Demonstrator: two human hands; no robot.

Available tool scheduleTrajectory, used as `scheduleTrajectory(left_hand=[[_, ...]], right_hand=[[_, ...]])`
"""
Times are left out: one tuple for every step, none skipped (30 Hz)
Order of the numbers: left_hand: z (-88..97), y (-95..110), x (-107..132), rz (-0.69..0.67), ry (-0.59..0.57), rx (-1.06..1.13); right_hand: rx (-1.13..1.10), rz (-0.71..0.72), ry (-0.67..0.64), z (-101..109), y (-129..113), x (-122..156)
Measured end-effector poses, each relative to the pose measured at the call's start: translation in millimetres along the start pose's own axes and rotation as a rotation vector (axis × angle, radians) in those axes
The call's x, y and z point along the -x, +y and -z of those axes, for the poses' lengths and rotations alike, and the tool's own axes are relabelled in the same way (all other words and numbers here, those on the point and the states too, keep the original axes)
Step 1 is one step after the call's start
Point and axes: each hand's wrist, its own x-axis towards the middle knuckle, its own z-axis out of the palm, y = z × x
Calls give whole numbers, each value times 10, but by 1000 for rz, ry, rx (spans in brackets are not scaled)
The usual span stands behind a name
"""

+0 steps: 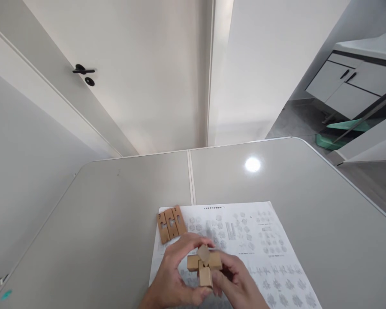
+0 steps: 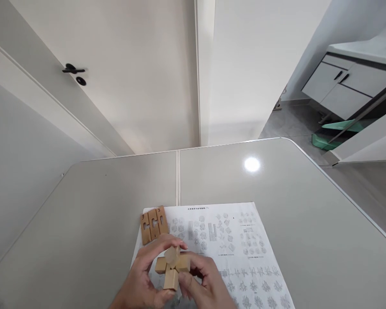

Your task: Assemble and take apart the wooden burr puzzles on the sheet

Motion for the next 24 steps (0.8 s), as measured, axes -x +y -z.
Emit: scheduleTrajectory(left_hand=[[0,-2,2,3,12,-47],[-3,-7,4,9,22,-88],[-7,-14,9,17,29,-112],[-11,-24,15,27,30,-120],[-15,-34,23,40,31,-117],[-19,-43,31,56,31,-108],[-21,-51,38,80,29,-99],[-21,-54,43,107,28,-95],[-20,-53,46,138,23,-96],[-18,-48,46,166,10,-100],[-15,-39,43,189,-11,-101],[-11,-28,38,208,-34,-101],[-7,-17,30,224,-54,-102],[-2,-6,22,243,-73,-103],[4,4,14,263,-87,-103],[11,12,7,283,-98,-102],[19,18,2,305,-111,-100],[28,22,-2,327,-129,-95],[38,26,-3,351,-150,-89],[46,28,-2,375,-164,-86],[52,30,-1,395,-173,-88],[55,31,2,412,-180,-98],[53,31,4,421,-185,-116],[47,30,5,420,-191,-142]], right_hand=[[36,15,54,4,-2,-1],[59,20,96,9,1,-2],[69,14,123,14,8,-3],[64,-3,130,18,22,-1],[49,-28,122,22,43,2],[28,-51,113,25,70,8],[6,-62,111,27,102,16],[-14,-63,115,30,137,27],[-31,-59,123,34,171,39],[-43,-55,125,40,202,50],[-46,-53,125,48,225,61],[-38,-50,117,59,238,69],[-21,-42,110,72,240,73],[2,-30,107,87,230,74],[27,-16,106,103,210,71],[51,-2,101,120,183,67],[71,8,93,136,151,62],[82,19,79,150,118,57],[86,24,64,162,87,54],[86,24,48,171,62,52],[84,23,33,176,44,53],[82,15,27,177,33,55],[84,2,30,175,30,57],[92,-10,43,171,34,59]])
